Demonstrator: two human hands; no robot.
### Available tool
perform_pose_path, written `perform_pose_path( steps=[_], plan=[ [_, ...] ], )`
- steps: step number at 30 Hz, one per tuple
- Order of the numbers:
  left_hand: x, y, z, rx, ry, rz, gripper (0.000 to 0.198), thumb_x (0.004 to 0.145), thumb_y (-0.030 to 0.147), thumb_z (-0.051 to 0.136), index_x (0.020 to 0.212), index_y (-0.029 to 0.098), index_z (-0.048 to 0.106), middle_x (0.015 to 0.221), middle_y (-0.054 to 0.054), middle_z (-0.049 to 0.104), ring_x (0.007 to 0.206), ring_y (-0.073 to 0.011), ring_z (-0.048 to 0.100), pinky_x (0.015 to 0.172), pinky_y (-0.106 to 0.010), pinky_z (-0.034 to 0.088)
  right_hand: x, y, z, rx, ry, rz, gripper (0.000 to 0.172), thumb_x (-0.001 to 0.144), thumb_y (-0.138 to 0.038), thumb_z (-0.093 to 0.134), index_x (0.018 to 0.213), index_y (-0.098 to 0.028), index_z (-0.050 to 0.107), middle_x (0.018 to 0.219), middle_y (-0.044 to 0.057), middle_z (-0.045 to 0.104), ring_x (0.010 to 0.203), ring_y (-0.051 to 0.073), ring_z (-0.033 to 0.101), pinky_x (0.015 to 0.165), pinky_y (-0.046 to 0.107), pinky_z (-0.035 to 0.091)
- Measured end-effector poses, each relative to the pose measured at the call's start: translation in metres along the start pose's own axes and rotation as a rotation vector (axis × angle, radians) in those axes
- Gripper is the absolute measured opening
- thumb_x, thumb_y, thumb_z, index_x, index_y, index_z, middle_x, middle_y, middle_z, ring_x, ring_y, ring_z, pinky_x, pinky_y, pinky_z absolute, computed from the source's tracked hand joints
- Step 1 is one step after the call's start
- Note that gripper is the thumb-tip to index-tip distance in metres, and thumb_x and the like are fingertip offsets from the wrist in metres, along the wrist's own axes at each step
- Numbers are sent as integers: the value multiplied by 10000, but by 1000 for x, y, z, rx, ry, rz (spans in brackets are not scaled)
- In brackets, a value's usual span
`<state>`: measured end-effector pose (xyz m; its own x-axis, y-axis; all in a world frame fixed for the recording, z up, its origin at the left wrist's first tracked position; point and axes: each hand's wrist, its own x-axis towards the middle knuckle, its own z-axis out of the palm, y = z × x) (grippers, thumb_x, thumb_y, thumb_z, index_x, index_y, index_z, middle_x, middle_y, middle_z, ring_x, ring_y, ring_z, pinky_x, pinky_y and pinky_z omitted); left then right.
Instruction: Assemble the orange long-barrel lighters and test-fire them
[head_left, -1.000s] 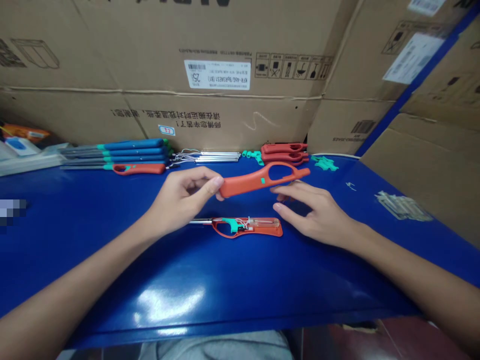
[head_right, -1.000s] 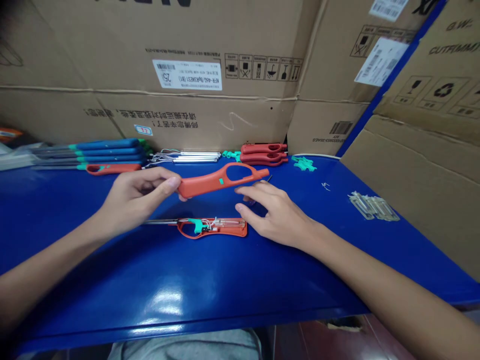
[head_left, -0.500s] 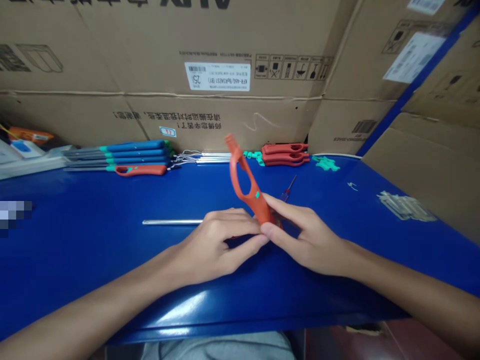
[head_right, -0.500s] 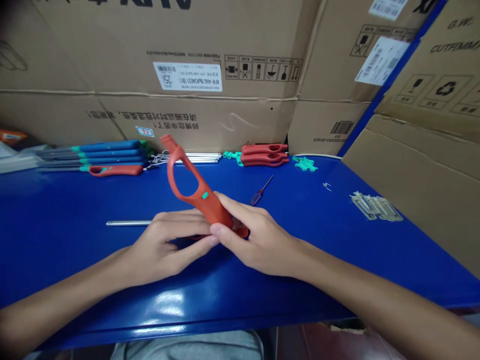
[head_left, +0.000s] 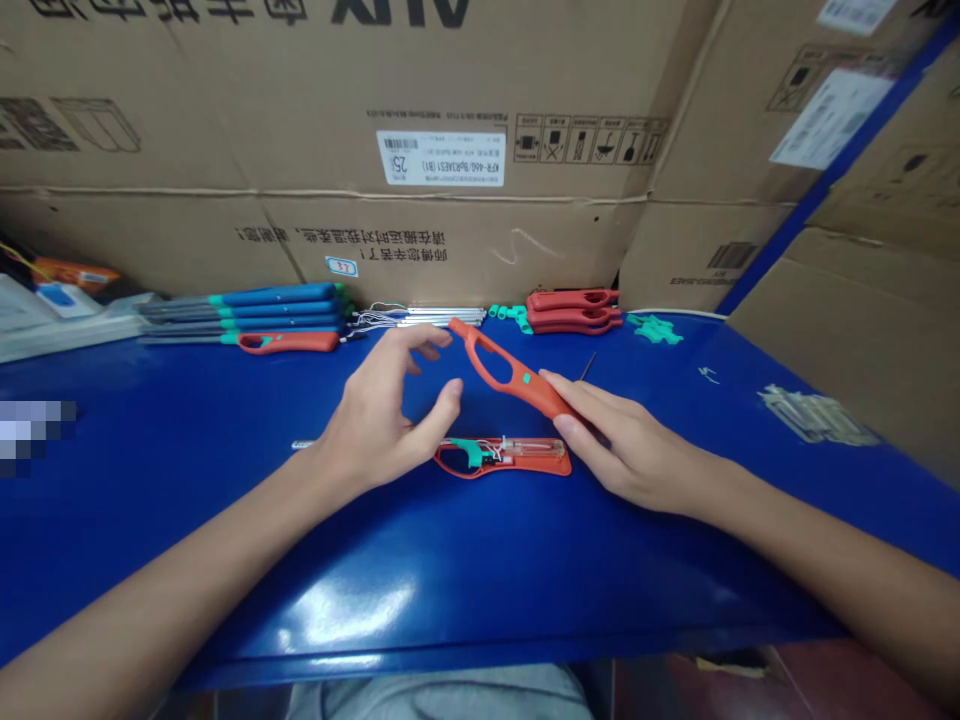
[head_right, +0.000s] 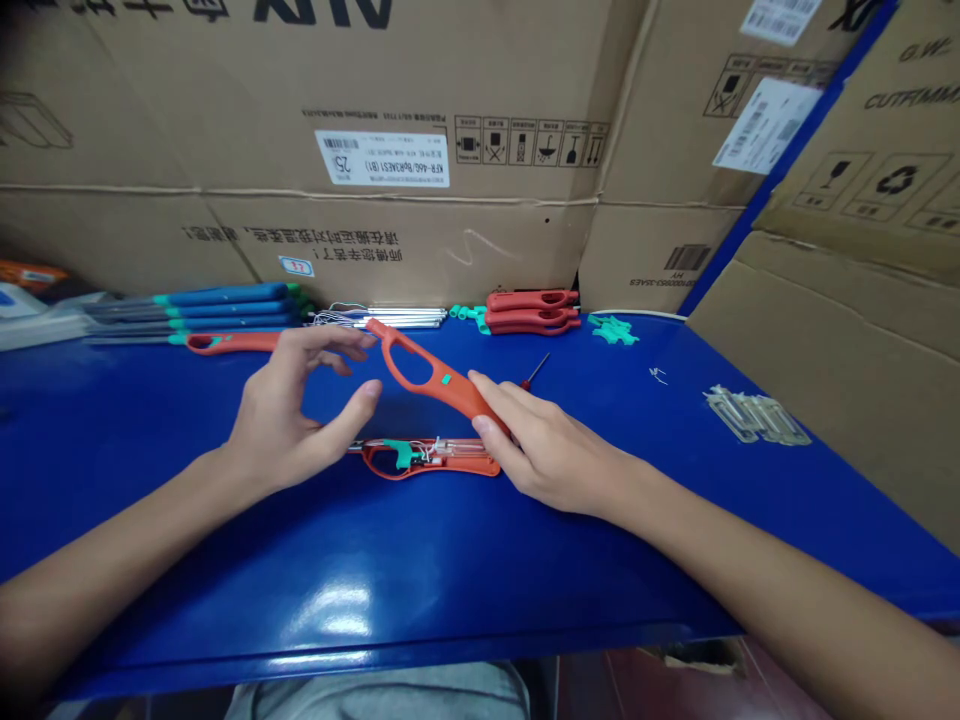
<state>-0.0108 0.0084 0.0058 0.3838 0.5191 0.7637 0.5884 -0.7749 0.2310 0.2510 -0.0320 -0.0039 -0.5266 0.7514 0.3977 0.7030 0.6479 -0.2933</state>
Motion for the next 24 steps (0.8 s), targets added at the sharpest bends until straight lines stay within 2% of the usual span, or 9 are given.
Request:
perform_pose_path(
  steps=[4, 10, 14, 18, 21, 24],
  plan=[
    [3, -2, -3, -4, -9, 15, 474, 853, 198, 574, 1301, 153, 427, 1192, -123, 614, 1054, -224, 626, 855, -348, 540, 0, 0, -4, -57, -20, -78, 492, 1024, -332, 327, 1449, -88, 366, 1180, 174, 644, 984, 254, 673, 822, 393, 593],
    [10, -14, -18, -34, -143, 105, 207, 908, 199, 543, 1093, 152, 624, 1012, -70, 693, 942, -196, 650, 857, -333, 520, 0, 9, -6, -58, 10, -74, 424, 1018, -317, 361, 1403, -149, 419, 1262, 148, 625, 1073, 250, 655, 869, 398, 583],
    [15, -22, -27, -72, -296, 84, 193, 901, 253, 595, 1043, 148, 672, 996, -67, 714, 912, -193, 652, 831, -338, 514, 2, 11, -7, -8, 85, -83, 388, 995, -325, 448, 1348, -166, 479, 1231, 134, 646, 1075, 237, 653, 887, 376, 570],
    [20, -20, -34, -119, -441, -43, 214, 902, 319, 589, 998, 171, 711, 961, -51, 732, 870, -194, 663, 779, -332, 522, 3, 8, -9, 43, 126, -114, 368, 919, -323, 598, 1253, -174, 565, 1120, 114, 679, 968, 224, 669, 839, 353, 566],
    [22, -20, -36, -150, -602, -101, 217, 887, 361, 596, 950, 204, 733, 935, -31, 736, 828, -177, 664, 753, -307, 523, 3, 8, -9, 82, 108, -136, 293, 911, -243, 586, 1191, -159, 604, 1057, 106, 680, 916, 209, 668, 801, 334, 560],
    [21, -22, -34, -160, -715, -121, 218, 855, 385, 618, 924, 222, 745, 902, -20, 741, 788, -160, 673, 707, -265, 518, 2, 8, -8, 99, 68, -139, 334, 891, -249, 615, 1205, -136, 597, 1047, 114, 669, 903, 206, 662, 793, 329, 556]
  ],
)
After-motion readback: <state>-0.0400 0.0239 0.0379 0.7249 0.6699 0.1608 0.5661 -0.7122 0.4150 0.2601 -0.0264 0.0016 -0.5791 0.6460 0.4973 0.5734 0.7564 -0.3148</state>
